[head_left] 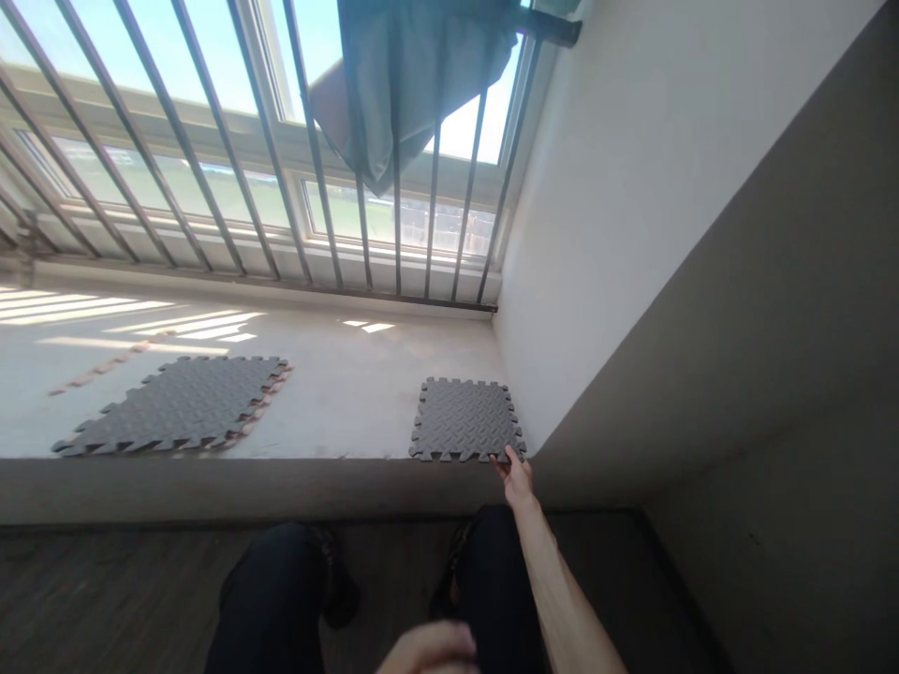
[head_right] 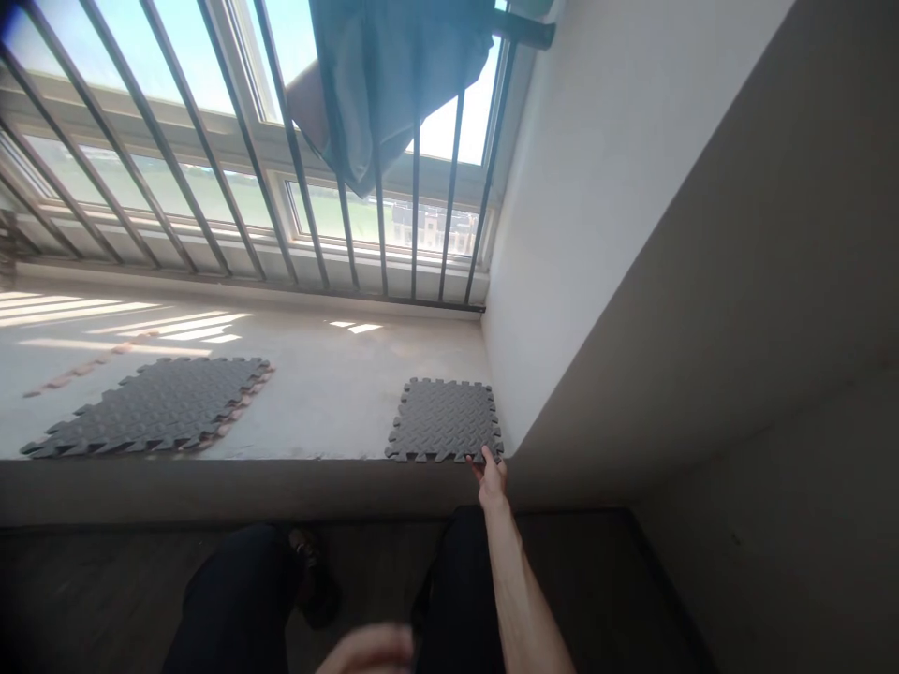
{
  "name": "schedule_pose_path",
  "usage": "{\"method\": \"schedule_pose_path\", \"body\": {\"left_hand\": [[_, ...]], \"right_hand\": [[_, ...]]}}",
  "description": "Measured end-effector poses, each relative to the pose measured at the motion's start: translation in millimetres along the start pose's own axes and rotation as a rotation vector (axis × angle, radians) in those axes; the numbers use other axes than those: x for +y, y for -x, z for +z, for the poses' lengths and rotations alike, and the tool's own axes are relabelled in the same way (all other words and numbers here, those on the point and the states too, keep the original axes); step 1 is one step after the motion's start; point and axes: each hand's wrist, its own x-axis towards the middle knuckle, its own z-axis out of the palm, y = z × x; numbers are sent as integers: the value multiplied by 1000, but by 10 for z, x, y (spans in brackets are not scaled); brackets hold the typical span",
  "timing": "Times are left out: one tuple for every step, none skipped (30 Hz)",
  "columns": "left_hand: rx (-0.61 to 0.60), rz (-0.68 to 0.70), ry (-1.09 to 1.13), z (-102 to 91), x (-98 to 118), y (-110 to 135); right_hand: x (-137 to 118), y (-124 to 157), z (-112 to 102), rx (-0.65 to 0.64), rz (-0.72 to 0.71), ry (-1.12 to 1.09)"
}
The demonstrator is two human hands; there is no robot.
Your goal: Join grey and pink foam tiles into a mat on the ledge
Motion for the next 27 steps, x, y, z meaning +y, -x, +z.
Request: {"method": "schedule_pose_path", "body": {"left_hand": [[-1, 1, 3, 164, 74, -75], [19, -14, -9, 323, 84, -205], [56, -47, -42, 475, 28, -380], [103, -95, -99, 615, -90, -581], [163, -155, -176, 739, -258, -788], [186, -215, -266, 845, -460, -981], [186, -263, -354, 928, -677, -1142], [161, -292, -431, 990, -891, -1263], [124, -302, -491, 1029, -1088, -1342], [85, -292, -533, 1049, -1256, -1385], [54, -271, -562, 1054, -1390, -1399], [34, -244, -580, 1048, -1487, -1399], [25, -218, -591, 1039, -1552, -1394], [25, -198, -598, 1029, -1589, -1394], [30, -189, -604, 1025, -1604, -1405], [36, -185, -608, 1027, -1606, -1428], [41, -185, -608, 1037, -1599, -1462], [46, -186, -605, 1053, -1588, -1504], [51, -188, -598, 1075, -1577, -1549], [54, -191, -590, 1098, -1567, -1591], [55, -195, -581, 1120, -1560, -1629], [53, -203, -574, 1138, -1556, -1657], [51, -211, -566, 1151, -1553, -1677], [50, -219, -560, 1157, -1553, -1688], [49, -223, -553, 1157, -1553, -1692], [51, -225, -547, 1151, -1555, -1691], [53, -224, -540, 1140, -1557, -1689]], "right_hand": [[3, -10, -34, 8, -11, 18], [3, -20, -70, 17, -22, 39], [1, -30, -108, 28, -34, 64], [-2, -41, -150, 43, -46, 90], [-4, -52, -195, 59, -60, 113], [-2, -65, -243, 75, -75, 131], [6, -80, -294, 89, -97, 143], [22, -99, -344, 95, -128, 150], [44, -120, -394, 90, -164, 155], [71, -144, -441, 72, -201, 159], [101, -167, -483, 46, -234, 165], [129, -189, -517, 17, -262, 173], [151, -205, -542, -7, -280, 185], [164, -214, -556, -23, -292, 201], [167, -213, -559, -30, -307, 231], [159, -200, -551, -29, -330, 279], [142, -175, -533, -18, -361, 342], [118, -139, -507, -3, -400, 418], [91, -92, -475, 9, -442, 497], [65, -38, -441, 12, -480, 574], [41, 20, -407, 6, -510, 641], [21, 79, -376, -7, -533, 694], [8, 134, -349, -24, -548, 736], [0, 182, -328, -38, -558, 767], [-3, 221, -313, -44, -565, 790], [-2, 248, -304, -45, -572, 809], [1, 264, -301, -48, -575, 828]]}}
